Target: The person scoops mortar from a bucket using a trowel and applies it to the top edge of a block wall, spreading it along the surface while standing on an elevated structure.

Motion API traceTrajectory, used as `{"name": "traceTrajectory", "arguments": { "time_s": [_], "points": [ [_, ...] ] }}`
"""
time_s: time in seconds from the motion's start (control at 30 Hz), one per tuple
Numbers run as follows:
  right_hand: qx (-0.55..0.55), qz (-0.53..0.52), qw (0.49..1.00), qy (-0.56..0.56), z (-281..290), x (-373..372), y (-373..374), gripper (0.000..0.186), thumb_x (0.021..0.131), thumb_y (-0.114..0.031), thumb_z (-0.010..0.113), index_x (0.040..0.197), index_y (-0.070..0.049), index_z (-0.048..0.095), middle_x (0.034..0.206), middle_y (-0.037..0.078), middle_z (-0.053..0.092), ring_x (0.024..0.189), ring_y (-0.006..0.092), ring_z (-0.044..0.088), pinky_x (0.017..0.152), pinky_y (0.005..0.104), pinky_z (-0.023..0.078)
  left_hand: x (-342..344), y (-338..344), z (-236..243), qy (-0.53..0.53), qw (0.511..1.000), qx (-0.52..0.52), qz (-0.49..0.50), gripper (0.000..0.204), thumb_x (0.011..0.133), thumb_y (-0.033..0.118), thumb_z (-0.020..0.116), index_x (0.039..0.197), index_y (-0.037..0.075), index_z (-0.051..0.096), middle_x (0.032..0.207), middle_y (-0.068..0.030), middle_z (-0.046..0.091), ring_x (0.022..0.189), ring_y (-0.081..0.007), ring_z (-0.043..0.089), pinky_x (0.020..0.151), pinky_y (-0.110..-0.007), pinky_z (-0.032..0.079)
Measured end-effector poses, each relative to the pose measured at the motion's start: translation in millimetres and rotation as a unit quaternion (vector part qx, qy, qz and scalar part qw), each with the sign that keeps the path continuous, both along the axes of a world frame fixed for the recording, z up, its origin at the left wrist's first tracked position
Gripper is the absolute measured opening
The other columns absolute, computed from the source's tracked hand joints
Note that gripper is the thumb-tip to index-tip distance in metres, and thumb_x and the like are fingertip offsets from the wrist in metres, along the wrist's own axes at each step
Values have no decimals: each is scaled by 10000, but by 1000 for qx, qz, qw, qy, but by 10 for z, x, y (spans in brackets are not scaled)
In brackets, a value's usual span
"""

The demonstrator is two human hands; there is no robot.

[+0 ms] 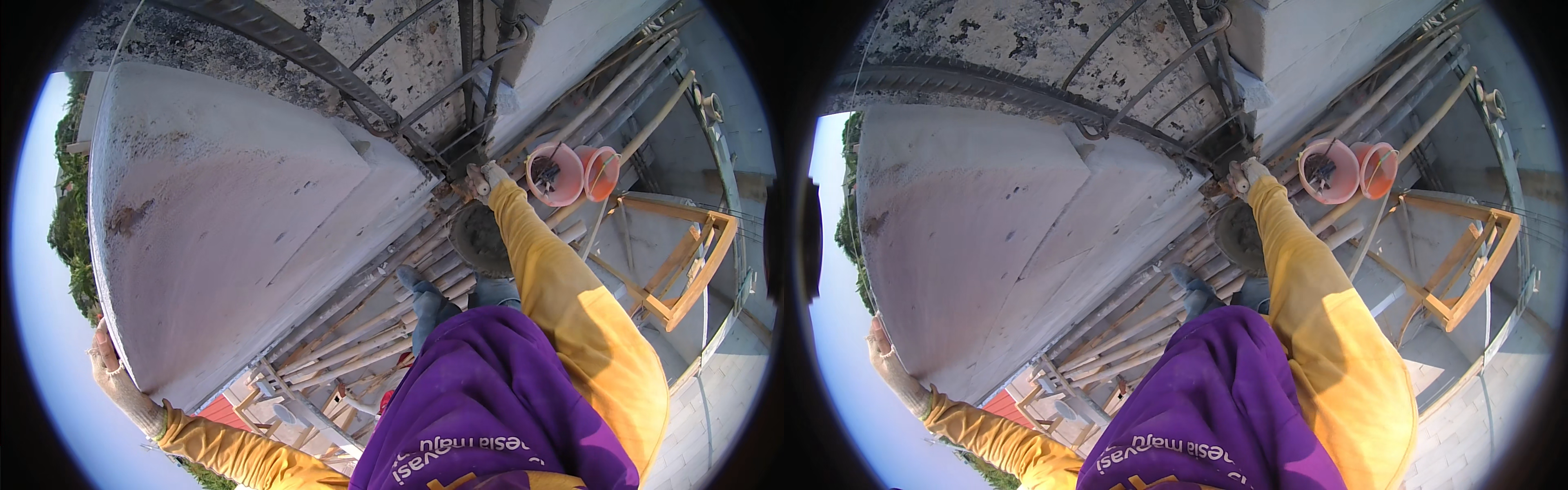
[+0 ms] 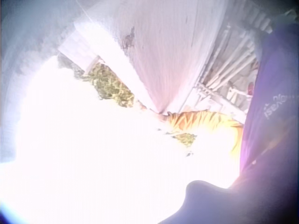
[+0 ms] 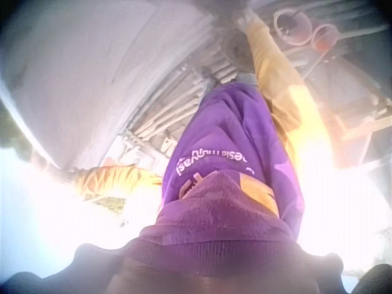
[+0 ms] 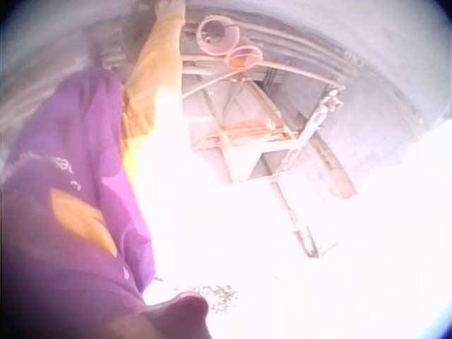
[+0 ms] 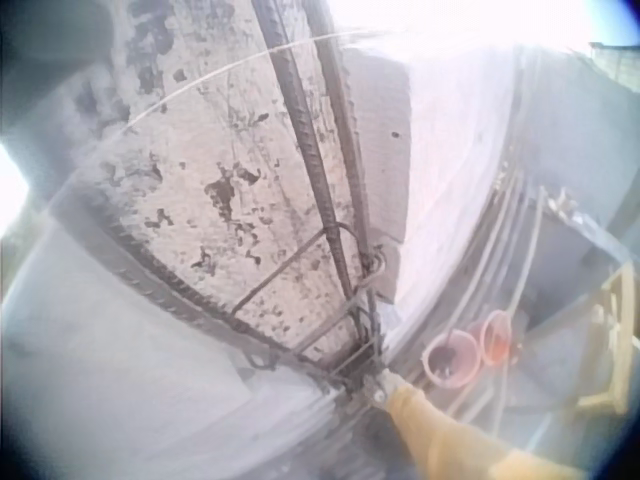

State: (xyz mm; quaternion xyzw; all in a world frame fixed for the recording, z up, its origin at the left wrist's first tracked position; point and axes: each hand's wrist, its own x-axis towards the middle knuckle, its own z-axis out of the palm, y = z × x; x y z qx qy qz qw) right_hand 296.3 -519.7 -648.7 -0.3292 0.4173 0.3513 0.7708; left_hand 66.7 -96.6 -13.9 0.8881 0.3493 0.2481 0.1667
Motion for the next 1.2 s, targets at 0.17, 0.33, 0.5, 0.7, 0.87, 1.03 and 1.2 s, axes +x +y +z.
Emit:
{"name": "traceTrajectory", "arguments": {
  "time_s": [0.17, 0.33, 0.5, 0.7, 0.87, 1.03, 1.2],
  "points": [
    [-179, 243, 945, -128, 70, 133, 94, 184, 967, -233, 577, 981, -57, 627, 901, 129, 665, 757, 325, 668, 574, 466, 555, -8, 54, -9, 22, 998, 56, -9, 460, 1051, 385, 517, 1156, -42, 654, 1038, -66, 638, 918, -137, 576, 847, -292, 469],
    [-200, 363, 901, -131, -321, 326, 136, 202, 921, -233, 596, 996, -56, 659, 975, 136, 713, 849, 348, 712, 678, 460, 581, -83, 63, 78, 12, 1000, 17, -10, 427, 1052, 358, 520, 1141, -38, 653, 1033, -57, 626, 916, -132, 567, 848, -290, 464],
    [-480, 648, 255, -534, -465, 181, 11, 162, 902, -221, 599, 998, -96, 638, 861, 72, 689, 768, 311, 702, 681, 415, 575, -48, 153, 17, -1, 1000, 19, -23, 419, 1053, 341, 514, 1174, -36, 652, 1039, -55, 619, 920, -135, 570, 850, -297, 472],
    [-157, 382, 887, -206, 1449, -363, -632, 265, 951, -277, 617, 1091, -56, 577, 838, 58, 617, 661, 215, 641, 530, 358, 525, -109, -19, -42, -22, 999, 7, 49, 449, 1050, 329, 515, 1296, -32, 619, 1137, -97, 653, 1004, -164, 611, 892, -305, 485],
    [-280, 580, 736, -209, 2514, -799, -1345, 180, 905, -180, 641, 1050, -75, 627, 745, 93, 643, 659, 225, 665, 535, 379, 518, 64, -292, -83, -27, 998, 30, 51, 508, 1047, 425, 482, 1277, 3, 646, 1107, -128, 672, 962, -187, 649, 854, -322, 509],
    [-422, 757, 328, -374, 2582, -1095, -1154, 276, 793, -189, 677, 1050, -100, 723, 999, 145, 723, 997, 347, 696, 820, 461, 549, -47, 16, -34, -7, 996, 84, -9, 534, 1041, 464, 492, 1267, 9, 655, 1106, -131, 675, 979, -182, 652, 854, -323, 514],
    [-481, 744, 248, -391, 1888, -1079, -359, 296, 858, -210, 658, 1126, -116, 741, 1141, 111, 708, 1066, 315, 691, 883, 430, 558, 24, 19, -121, -78, 996, -34, 18, 461, 1051, 364, 518, 1292, -13, 628, 1183, -107, 658, 1028, -179, 635, 883, -301, 508]
  ]
}}
